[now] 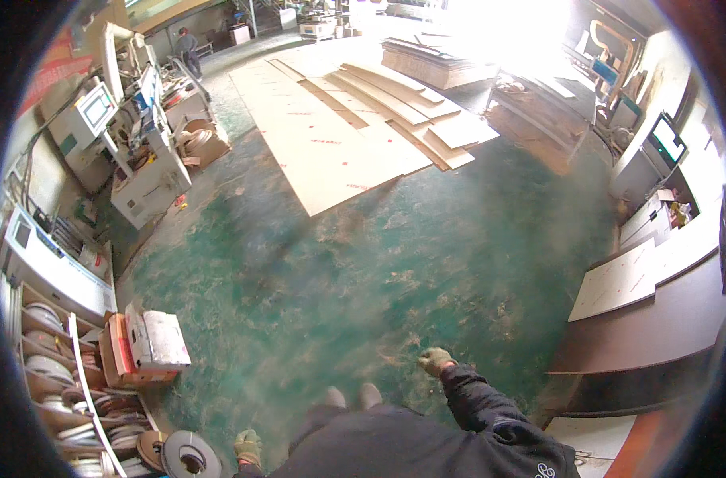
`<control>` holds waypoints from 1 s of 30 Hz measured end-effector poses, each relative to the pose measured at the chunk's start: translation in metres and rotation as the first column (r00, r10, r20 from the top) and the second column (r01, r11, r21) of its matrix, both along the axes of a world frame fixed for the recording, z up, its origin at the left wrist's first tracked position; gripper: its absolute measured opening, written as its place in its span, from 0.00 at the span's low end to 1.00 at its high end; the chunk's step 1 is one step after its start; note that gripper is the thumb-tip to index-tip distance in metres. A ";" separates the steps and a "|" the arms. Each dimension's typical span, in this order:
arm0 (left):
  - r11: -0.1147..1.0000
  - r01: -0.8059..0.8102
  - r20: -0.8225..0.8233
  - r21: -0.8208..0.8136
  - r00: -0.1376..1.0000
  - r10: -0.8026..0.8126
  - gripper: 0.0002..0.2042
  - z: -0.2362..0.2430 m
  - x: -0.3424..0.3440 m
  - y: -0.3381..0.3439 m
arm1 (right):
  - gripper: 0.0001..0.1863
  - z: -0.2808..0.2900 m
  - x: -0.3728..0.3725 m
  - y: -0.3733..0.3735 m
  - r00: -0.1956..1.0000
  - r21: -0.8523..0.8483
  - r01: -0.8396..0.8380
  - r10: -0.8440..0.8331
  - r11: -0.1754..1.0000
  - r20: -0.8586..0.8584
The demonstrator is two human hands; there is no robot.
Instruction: The person operates a touchscreen control panel to configure an edge banding machine, then repeatedly picks up wooden boards and inserts them into the machine for processing. The person handles multiple boards one at a time, feeding them through the machine and stacking the processed pieces.
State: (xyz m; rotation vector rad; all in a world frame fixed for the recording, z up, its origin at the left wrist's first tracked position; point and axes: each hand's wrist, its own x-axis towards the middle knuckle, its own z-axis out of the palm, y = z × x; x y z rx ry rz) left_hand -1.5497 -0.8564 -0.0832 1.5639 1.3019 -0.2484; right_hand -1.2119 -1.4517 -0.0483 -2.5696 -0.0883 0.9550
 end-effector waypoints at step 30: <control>0.988 0.139 0.062 -0.070 0.989 -0.135 0.14 0.019 0.470 0.191 | 0.19 0.033 0.461 0.147 0.193 0.765 0.548 -0.839 -0.337 -0.508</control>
